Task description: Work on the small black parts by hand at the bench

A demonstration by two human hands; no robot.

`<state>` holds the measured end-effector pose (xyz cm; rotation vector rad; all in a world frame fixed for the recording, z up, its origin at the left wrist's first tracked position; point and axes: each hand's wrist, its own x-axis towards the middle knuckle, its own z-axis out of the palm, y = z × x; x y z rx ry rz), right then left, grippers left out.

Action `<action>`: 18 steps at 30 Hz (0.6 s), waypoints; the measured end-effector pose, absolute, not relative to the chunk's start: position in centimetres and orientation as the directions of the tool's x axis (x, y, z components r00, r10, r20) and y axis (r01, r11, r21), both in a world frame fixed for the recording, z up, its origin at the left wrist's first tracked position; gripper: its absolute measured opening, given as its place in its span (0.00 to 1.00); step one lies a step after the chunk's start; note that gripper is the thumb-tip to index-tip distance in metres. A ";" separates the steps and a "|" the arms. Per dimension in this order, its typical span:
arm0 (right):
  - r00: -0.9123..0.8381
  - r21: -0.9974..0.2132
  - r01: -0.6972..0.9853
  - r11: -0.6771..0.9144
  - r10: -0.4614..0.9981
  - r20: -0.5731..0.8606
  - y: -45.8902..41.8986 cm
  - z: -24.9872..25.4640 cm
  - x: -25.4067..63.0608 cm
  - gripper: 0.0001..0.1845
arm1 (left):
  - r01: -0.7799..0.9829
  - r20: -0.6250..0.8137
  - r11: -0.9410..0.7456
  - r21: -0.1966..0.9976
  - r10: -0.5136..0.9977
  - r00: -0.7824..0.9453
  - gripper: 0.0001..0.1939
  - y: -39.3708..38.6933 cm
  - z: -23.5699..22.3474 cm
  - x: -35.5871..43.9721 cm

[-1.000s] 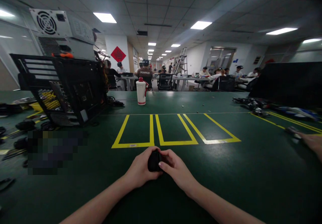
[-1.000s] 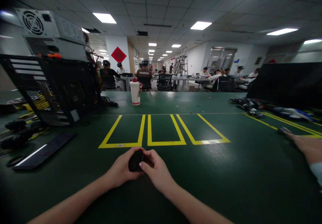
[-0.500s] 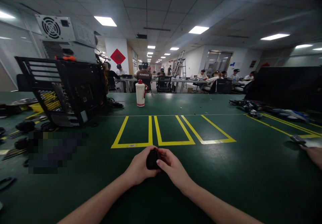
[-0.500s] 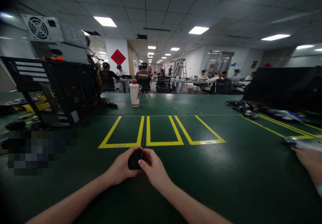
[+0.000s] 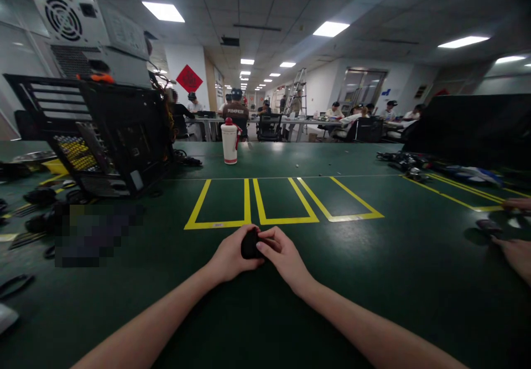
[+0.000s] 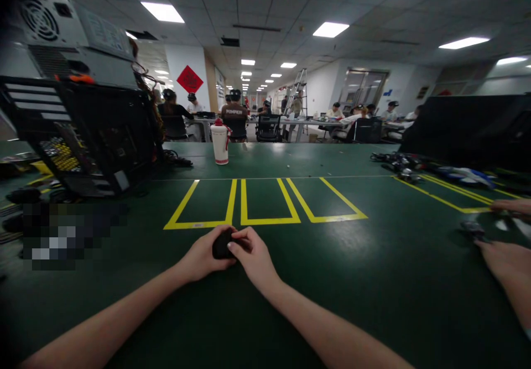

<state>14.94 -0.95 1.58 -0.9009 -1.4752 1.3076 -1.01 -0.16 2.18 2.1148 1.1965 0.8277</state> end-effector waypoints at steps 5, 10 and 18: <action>-0.309 -0.991 0.017 0.131 0.944 0.119 -0.7 1.5 15.2 0.15 | 0.553 0.209 -0.420 0.720 0.890 0.405 0.30 -0.1 2.2 -1.0; -0.350 -0.971 0.063 0.231 0.916 0.195 -1.2 1.4 15.2 0.17 | 0.547 0.185 -0.407 0.732 0.890 0.416 0.29 -0.2 2.6 -1.0; -0.282 -0.927 0.202 0.317 0.925 0.255 -2.0 1.5 15.0 0.18 | 0.534 0.136 -0.386 0.752 0.884 0.448 0.29 -0.2 3.0 -1.0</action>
